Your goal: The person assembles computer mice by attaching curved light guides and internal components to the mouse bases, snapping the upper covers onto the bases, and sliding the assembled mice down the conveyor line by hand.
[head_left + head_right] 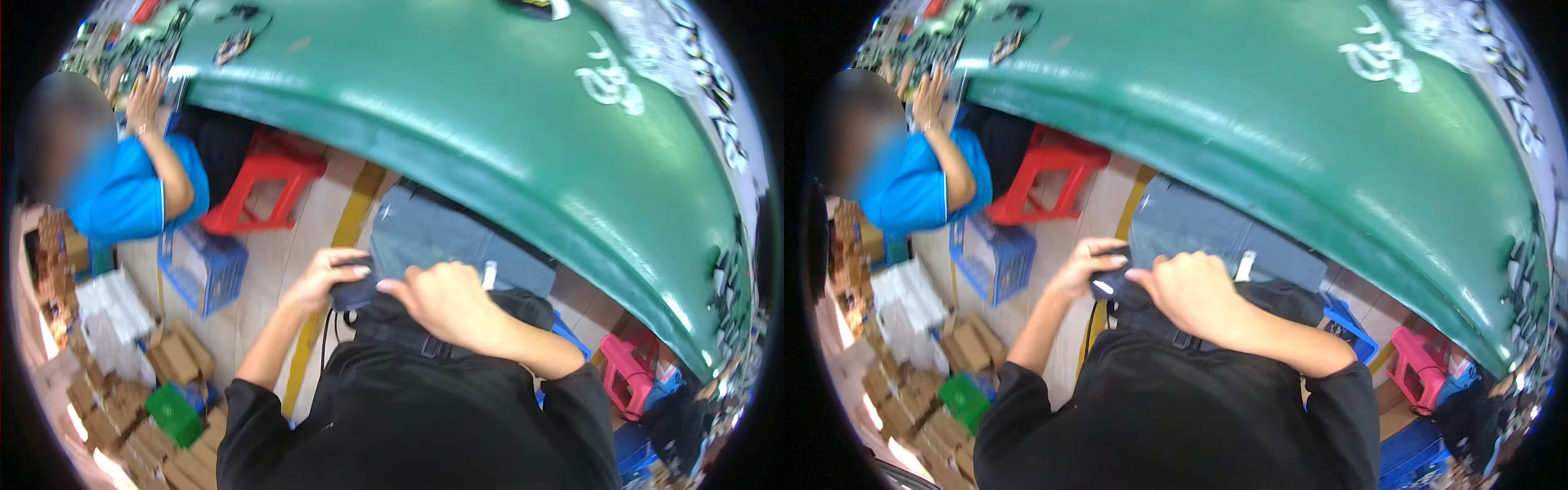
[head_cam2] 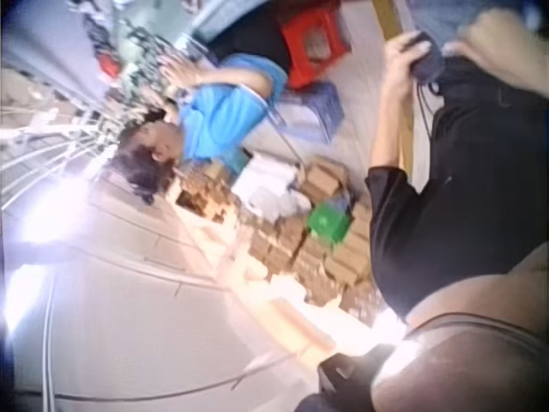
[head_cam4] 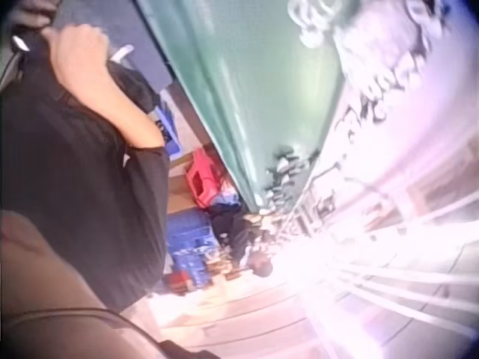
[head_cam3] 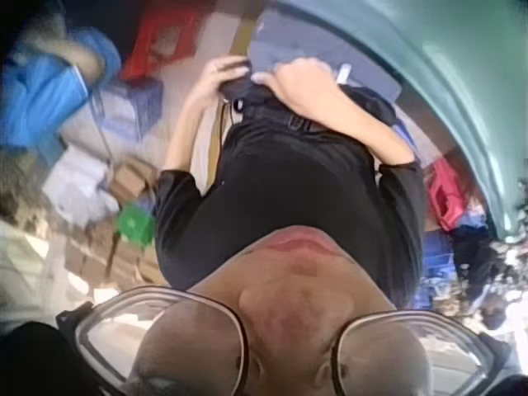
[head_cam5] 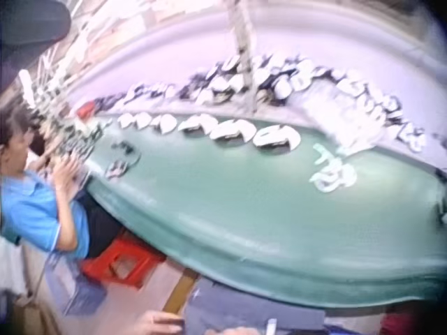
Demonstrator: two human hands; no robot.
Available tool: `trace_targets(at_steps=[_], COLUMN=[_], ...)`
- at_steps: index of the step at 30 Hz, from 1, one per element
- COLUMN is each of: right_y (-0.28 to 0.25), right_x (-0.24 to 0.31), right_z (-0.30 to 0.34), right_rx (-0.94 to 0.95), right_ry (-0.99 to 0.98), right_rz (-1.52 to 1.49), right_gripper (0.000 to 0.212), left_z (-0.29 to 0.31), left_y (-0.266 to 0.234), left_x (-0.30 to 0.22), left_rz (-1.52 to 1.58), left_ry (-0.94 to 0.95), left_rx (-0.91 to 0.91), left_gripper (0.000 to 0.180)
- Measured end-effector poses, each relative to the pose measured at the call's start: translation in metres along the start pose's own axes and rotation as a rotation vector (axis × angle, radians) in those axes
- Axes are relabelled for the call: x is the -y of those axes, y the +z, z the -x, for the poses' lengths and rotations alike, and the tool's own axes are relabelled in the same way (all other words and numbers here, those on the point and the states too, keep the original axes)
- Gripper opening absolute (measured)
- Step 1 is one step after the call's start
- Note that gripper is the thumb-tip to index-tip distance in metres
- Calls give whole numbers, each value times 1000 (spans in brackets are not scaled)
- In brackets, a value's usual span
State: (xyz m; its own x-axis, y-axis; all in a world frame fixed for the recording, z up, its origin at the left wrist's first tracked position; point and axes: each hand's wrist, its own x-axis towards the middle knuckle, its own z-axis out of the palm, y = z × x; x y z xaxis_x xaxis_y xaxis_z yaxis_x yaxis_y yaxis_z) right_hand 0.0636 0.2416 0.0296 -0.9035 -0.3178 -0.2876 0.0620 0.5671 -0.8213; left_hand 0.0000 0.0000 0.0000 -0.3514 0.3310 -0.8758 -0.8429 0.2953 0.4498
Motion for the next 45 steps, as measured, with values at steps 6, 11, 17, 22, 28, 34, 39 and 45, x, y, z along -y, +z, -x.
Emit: trace_targets(at_steps=[6,11,17,22,28,34,39,45], right_y=[-53,-120,-227,-293,-281,-244,-248,-256], right_x=[-24,-54,-129,-196,-205,-181,-176,-164], right_z=[-2,14,9,-17,-34,-47,-74,-87], right_rx=[-205,-655,-1108,-939,-768,-800,-712,-766], right_ry=[-54,52,61,-61,83,41,-117,-196], right_rz=[-18,-177,524,736,824,792,809,540], right_gripper=[34,16,29,66,72,64,46,34], left_z=[-54,-65,-49,-68,-82,-92,-81,-73], left_y=[43,79,54,15,50,77,61,12], left_x=[-19,1,-12,-25,5,-3,-24,-1], left_rz=[156,201,154,-228,-69,-722,-310,-30], left_ry=[330,480,260,48,362,574,156,270], left_rx=[-200,-498,-15,296,-38,-544,-106,170], left_gripper=[7,23,31,24,25,36,40,57])
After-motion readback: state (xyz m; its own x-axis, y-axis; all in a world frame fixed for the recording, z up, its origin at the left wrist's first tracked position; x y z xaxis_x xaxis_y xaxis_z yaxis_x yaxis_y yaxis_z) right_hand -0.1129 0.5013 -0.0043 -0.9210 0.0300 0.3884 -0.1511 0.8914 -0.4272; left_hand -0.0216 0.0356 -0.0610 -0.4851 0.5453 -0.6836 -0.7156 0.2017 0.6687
